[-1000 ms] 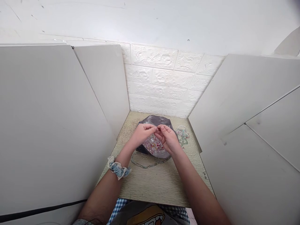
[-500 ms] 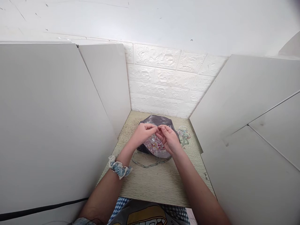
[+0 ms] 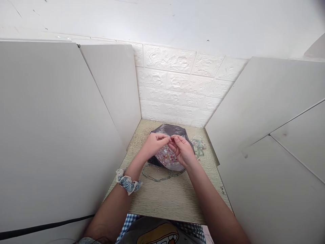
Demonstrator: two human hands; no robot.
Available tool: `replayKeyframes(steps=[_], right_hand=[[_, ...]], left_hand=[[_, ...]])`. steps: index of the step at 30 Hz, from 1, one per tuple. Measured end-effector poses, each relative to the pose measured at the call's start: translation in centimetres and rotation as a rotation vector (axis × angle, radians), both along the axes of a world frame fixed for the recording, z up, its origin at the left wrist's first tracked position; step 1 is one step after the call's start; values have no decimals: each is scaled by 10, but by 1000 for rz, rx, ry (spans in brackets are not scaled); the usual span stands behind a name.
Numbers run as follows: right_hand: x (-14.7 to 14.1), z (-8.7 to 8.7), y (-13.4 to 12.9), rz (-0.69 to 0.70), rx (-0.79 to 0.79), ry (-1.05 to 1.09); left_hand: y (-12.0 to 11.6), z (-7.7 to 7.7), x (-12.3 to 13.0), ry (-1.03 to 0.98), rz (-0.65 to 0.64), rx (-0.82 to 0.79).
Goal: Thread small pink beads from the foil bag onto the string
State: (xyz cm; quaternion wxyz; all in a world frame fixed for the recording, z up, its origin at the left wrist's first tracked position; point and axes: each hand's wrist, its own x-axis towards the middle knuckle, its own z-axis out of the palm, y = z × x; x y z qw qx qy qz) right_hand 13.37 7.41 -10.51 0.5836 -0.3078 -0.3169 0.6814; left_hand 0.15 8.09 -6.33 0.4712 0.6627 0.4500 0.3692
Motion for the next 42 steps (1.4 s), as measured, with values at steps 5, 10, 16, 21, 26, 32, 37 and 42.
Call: replayKeyframes(steps=[5, 10, 16, 21, 26, 32, 37, 42], right_hand=[[1, 2, -1, 18, 10, 4], [0, 3, -1, 14, 9, -5], [0, 4, -2, 20, 10, -2], [0, 5, -2, 5, 2, -4], [0, 5, -2, 12, 14, -19], [1, 6, -2, 8, 8, -45], [4, 8, -2, 12, 9, -89], [5, 8, -1, 31, 13, -108]], left_hand=[[-1, 0, -1, 13, -11, 5], [-2, 0, -2, 28, -25, 17], [-3, 1, -1, 38, -9, 24], [-2, 2, -1, 39, 13, 16], [-1, -1, -1, 53, 9, 25], [-1, -3, -1, 62, 14, 46], [1, -5, 0, 65, 13, 48], [2, -5, 1, 56, 10, 11]])
